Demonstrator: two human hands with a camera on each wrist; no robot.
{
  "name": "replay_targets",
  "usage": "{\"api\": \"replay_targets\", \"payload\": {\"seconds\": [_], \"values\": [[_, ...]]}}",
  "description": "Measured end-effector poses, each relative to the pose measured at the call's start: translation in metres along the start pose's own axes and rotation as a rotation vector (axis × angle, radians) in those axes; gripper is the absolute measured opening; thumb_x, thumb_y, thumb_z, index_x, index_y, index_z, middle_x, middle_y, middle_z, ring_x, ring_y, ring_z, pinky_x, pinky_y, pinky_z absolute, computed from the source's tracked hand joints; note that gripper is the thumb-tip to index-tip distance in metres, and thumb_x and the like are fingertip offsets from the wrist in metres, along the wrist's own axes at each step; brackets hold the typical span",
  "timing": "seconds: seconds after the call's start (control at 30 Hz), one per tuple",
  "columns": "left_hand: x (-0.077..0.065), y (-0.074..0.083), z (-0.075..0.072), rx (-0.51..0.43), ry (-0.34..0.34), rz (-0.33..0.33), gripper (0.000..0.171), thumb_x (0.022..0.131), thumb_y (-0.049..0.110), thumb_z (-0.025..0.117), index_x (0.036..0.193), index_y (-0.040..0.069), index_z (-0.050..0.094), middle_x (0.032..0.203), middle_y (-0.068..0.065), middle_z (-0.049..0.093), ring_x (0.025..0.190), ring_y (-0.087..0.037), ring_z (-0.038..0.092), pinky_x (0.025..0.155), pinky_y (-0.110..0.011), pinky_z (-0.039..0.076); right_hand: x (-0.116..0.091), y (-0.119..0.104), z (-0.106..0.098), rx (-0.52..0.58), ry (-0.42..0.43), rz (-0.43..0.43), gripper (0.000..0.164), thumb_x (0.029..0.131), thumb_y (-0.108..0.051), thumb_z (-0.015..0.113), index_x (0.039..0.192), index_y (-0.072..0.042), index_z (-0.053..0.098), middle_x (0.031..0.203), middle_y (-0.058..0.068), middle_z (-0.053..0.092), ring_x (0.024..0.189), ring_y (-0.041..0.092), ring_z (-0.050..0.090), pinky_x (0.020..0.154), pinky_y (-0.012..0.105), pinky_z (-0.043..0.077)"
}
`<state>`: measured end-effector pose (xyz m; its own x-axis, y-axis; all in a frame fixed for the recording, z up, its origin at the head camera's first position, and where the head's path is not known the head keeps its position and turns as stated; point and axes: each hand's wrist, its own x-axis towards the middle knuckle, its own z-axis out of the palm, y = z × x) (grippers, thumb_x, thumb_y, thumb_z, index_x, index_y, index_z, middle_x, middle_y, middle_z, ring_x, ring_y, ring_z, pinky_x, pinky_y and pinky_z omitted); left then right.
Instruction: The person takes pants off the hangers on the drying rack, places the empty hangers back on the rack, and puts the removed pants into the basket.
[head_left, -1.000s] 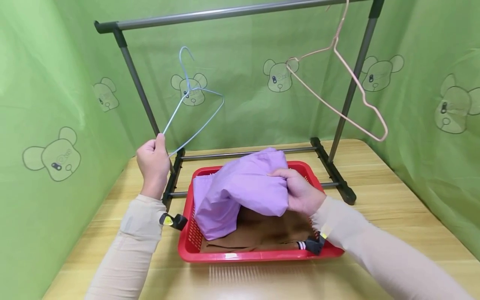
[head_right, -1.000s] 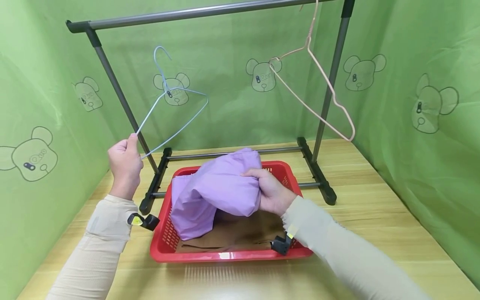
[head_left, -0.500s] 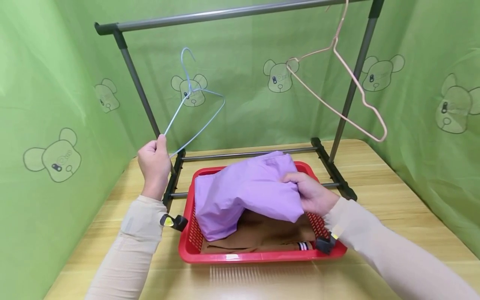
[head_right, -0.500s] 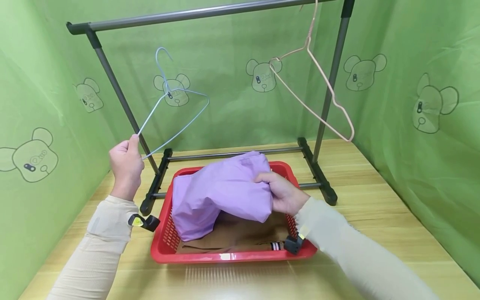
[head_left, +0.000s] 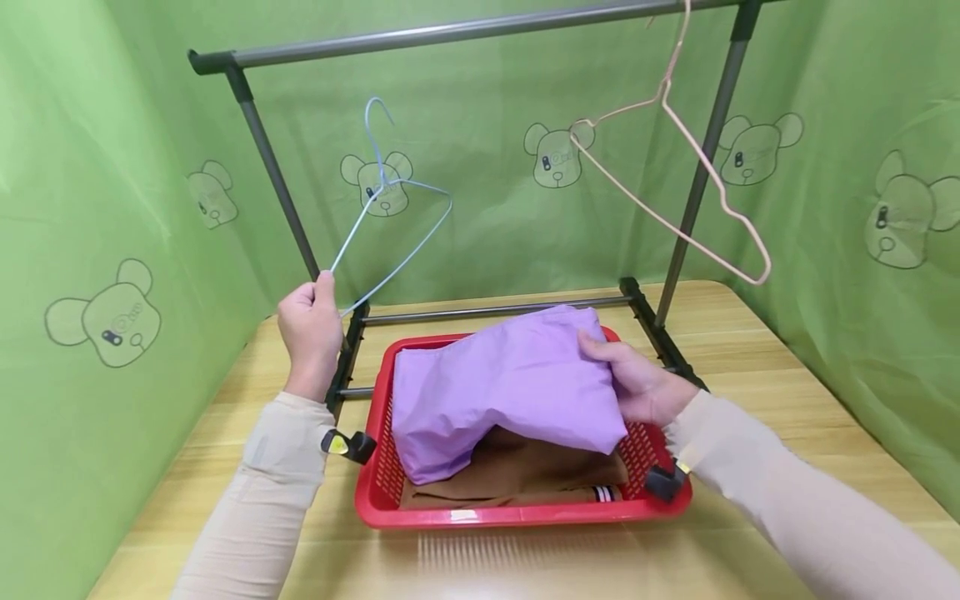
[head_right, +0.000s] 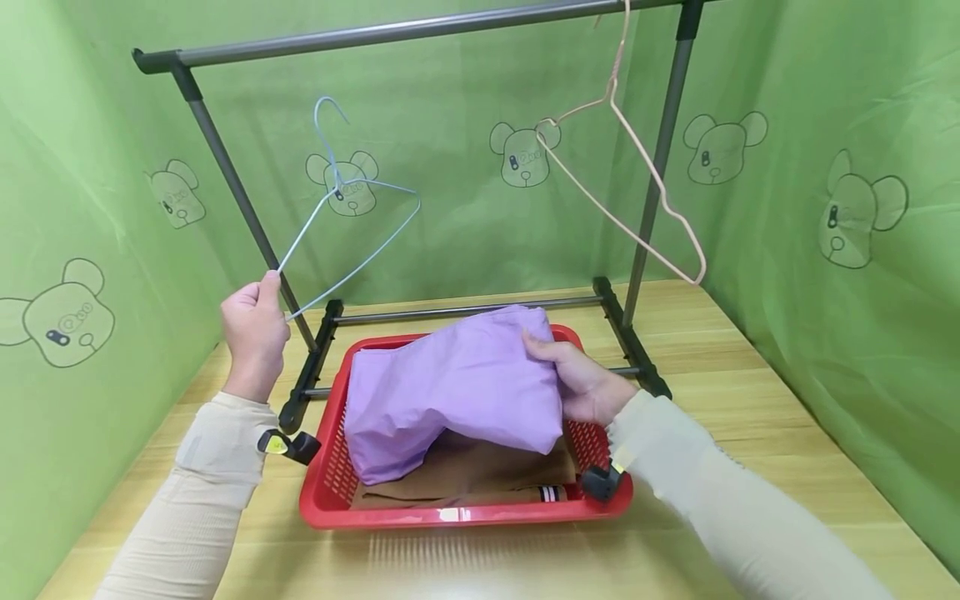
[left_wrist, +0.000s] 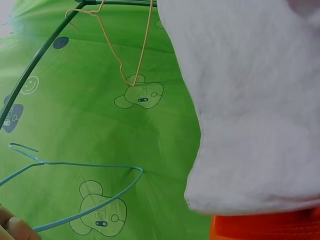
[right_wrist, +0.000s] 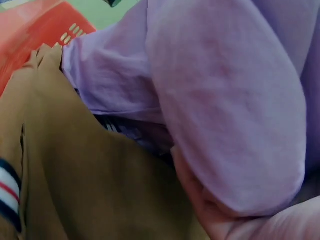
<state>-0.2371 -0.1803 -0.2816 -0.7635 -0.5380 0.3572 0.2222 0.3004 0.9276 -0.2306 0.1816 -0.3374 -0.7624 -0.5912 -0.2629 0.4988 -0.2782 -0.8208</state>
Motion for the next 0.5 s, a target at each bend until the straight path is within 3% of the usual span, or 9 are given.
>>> {"api": "replay_targets", "payload": {"seconds": [0.3, 0.5], "values": [[0.0, -0.001, 0.0, -0.02, 0.0, -0.001, 0.047, 0.099, 0.028, 0.054, 0.057, 0.012, 0.041, 0.048, 0.008, 0.033, 0.046, -0.006, 0.03, 0.043, -0.021, 0.022, 0.001, 0.001, -0.006, -0.115, 0.02, 0.056, 0.033, 0.091, -0.028, 0.069, 0.111, -0.012, 0.048, 0.097, 0.002, 0.066, 0.087, 0.014, 0.066, 0.079, 0.032, 0.056], [0.0, 0.0, 0.0, 0.001, -0.01, -0.002, 0.047, 0.099, 0.03, 0.053, 0.058, 0.012, 0.041, 0.049, 0.006, 0.033, 0.047, -0.008, 0.03, 0.043, -0.021, 0.022, 0.0, 0.003, -0.013, -0.249, 0.068, 0.032, 0.022, 0.091, -0.009, 0.066, 0.111, -0.013, 0.056, 0.097, 0.004, 0.067, 0.084, 0.015, 0.066, 0.075, 0.03, 0.055]]}}
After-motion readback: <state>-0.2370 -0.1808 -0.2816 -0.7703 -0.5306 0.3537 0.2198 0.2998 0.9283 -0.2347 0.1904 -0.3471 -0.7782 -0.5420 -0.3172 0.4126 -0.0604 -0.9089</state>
